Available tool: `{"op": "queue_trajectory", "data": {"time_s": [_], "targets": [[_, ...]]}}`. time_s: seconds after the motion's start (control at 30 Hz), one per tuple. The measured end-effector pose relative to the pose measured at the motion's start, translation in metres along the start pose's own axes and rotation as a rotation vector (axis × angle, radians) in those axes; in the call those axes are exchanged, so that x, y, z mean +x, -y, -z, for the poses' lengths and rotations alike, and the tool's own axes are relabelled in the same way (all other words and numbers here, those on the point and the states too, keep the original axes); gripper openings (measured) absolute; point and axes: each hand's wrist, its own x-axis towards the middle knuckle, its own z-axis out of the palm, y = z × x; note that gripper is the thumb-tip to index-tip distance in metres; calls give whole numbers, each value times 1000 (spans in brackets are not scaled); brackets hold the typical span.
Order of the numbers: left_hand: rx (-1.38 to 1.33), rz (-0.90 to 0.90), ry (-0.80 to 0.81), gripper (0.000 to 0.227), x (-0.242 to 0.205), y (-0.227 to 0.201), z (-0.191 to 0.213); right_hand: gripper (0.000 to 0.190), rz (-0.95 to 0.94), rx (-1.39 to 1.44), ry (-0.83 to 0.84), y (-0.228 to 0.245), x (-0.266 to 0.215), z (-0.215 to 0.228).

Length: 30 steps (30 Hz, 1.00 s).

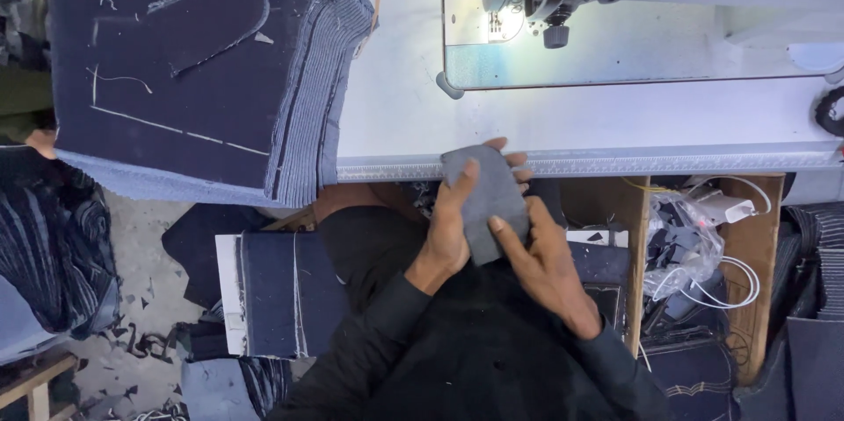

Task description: The person cuts rectangular pieces from a sheet of dark fabric using industrial scissors, then places the cut pieces into a box or drawer. The fabric is held and aligned by hand while cutting.

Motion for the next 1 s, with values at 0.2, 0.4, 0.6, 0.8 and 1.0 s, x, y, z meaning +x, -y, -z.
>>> {"op": "queue_trajectory", "data": {"time_s": [0.2,0.4,0.6,0.8,1.0], "targets": [[307,-117,-163,25,3,53,34,39,-129,-123,7,11,11,11],[223,11,-230,32,3,47,23,30,71,29,-63,0,11,10],[429,105,-184,35,-4,87,52,31,99,188,-181,-37,25,3],[467,95,-159,32,-4,85,41,34,-111,200,-52,-23,25,15],[422,198,-108,38,0,52,31,31,-130,248,-33,-23,27,22]]}}
